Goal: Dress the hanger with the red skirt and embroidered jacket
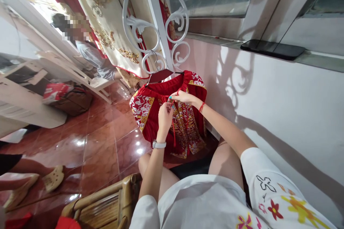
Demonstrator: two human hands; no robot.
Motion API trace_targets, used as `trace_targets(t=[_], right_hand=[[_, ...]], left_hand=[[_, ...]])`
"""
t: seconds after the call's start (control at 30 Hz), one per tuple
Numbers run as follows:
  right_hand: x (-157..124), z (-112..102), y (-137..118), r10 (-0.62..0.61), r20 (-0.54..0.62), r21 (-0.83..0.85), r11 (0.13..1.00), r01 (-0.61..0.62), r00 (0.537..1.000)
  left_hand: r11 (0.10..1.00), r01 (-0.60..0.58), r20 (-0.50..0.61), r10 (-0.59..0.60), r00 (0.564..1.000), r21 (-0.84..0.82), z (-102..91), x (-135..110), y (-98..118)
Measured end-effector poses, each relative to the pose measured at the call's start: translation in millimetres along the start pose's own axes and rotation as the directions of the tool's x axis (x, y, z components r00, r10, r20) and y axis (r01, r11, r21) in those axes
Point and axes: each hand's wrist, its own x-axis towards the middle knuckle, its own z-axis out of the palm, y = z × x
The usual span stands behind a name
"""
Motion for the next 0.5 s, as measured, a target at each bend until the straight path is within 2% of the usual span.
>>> trace_targets(t=[0.1, 0.17, 0.2, 0.27, 0.33, 0.37, 0.5], right_hand=[[-10.3, -2.0, 2.8, -0.038, -0.161, -0.071, 0.997, 0.027, 0.986], [-18.2, -2.6, 4.0, -0.085, -0.255, -0.147, 0.988, 0.048, 0.963], [-21.8, -2.2, 4.1, -0.107, -0.295, -0.173, 0.983, 0.057, 0.949], [-26.8, 0.4, 3.7, -0.129, -0.365, -0.188, 0.980, 0.063, 0.922], [-28.9, 5.1, 3.0, -0.134, -0.433, -0.176, 0.982, 0.062, 0.891], [-28.9, 7.7, 2.6, -0.134, -0.464, -0.163, 0.985, 0.065, 0.875], [-24.9, 16.0, 2.8, -0.150, -0.589, -0.038, 0.987, 0.158, 0.794]], left_hand=[[0.977, -0.101, -0.115, 0.124, 0.986, 0.190, -7.6, 11.1, 10.8], [0.966, -0.180, -0.113, 0.203, 0.973, 0.185, -12.1, 26.5, 19.2], [0.963, -0.226, -0.058, 0.237, 0.970, 0.144, -13.8, 37.0, 22.8], [0.964, -0.266, 0.153, 0.260, 0.953, 0.022, -15.5, 61.9, 27.9], [0.977, -0.205, 0.379, 0.210, 0.901, -0.054, -14.9, 87.2, 29.8], [0.985, -0.164, 0.454, 0.172, 0.874, -0.057, -13.8, 98.0, 30.0], [0.997, -0.048, 0.592, 0.075, 0.802, -0.060, -8.6, 121.1, 28.8]])
